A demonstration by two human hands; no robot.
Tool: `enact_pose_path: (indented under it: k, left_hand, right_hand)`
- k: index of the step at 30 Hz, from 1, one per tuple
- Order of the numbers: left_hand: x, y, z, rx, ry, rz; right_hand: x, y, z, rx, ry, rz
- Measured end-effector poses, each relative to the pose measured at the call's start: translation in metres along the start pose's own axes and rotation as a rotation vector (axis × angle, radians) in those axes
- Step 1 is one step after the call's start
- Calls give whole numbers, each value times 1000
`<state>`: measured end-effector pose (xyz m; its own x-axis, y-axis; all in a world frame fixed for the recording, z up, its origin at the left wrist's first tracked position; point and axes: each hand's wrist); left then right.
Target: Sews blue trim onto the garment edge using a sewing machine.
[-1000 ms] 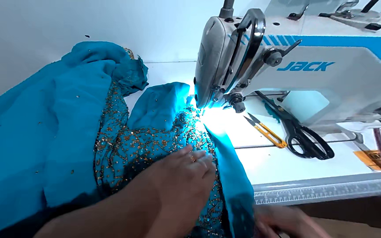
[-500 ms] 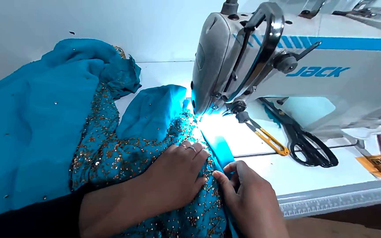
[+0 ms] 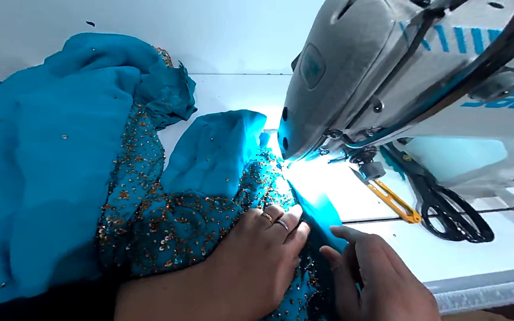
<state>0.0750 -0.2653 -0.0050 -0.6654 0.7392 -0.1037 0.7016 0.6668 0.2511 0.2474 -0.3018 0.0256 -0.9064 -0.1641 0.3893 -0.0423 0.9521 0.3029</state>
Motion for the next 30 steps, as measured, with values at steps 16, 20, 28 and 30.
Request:
enact_pose_path:
  k: [16,20,28,30]
  left_hand:
    - [-1,-1,-2,-15,-17,7]
    - [1,0,-1,-36,-8,1]
    - [5,-2,-7,-83,18,10]
    - [7,-2,-8,-82,11,-7]
  right_hand:
    - [3,-13,22,-113,-126,-109]
    - [-4,-18,32,-135,-160,-128]
    - [-16,-19,35,-154,-77,-65]
    - [-17,-19,34,-148,-77,-57]
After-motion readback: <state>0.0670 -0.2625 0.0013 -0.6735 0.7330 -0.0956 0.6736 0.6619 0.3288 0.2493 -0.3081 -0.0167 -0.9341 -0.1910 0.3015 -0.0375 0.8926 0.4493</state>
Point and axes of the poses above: each hand's wrist, its own y-axis towards the middle knuckle, its own z-axis out of the palm, x = y × z, and after that the axes turned 4 degrees about z, right-handed
